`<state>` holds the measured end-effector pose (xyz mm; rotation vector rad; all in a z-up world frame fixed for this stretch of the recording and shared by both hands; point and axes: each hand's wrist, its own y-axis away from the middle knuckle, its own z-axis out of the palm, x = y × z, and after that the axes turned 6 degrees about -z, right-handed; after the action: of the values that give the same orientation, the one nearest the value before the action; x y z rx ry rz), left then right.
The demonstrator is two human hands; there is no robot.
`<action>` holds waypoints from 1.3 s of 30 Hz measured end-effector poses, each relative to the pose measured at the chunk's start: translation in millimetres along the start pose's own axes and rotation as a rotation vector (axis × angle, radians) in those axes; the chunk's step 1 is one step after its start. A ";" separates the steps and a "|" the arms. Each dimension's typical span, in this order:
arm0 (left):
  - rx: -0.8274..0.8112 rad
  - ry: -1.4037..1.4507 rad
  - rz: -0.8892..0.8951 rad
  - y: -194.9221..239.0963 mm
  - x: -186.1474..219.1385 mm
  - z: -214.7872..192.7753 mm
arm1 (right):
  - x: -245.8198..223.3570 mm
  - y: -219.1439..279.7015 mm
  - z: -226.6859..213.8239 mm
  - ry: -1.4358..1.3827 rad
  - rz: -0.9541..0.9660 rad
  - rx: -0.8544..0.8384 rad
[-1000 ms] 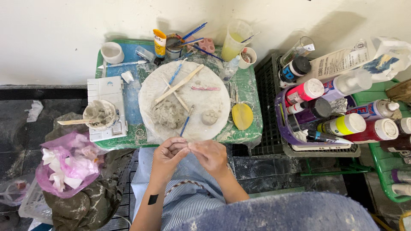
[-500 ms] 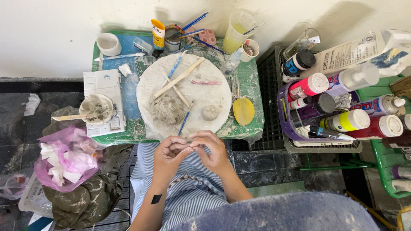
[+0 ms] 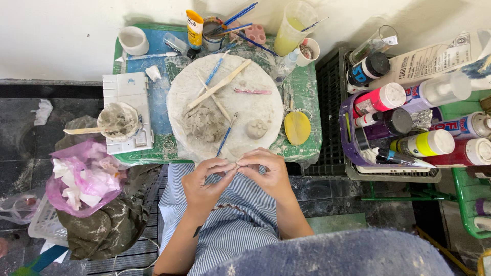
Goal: The person shapes and details a small clay object by hand and using a paintbrush to apply liquid from a container onto the surface.
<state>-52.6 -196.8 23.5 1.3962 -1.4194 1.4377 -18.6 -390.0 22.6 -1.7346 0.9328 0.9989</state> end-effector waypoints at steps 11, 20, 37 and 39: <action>-0.190 0.164 -0.084 -2.6 7.4 -5.0 | -16.4 -3.6 0.5 0.354 -0.426 0.128; -0.246 0.344 -0.284 -5.3 -5.3 -2.3 | -19.4 -5.6 1.4 0.392 -0.419 0.089; 0.183 -0.724 0.447 -80.2 -24.1 -25.6 | 43.6 25.5 2.4 -0.470 -0.194 0.163; 0.178 -0.697 0.402 -78.4 -29.4 -20.3 | 44.9 25.9 1.6 -0.493 -0.168 0.169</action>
<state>23.5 -156.8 17.6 1.9229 -2.1449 1.3994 -24.6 -403.9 -26.9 -1.3145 0.5281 1.1305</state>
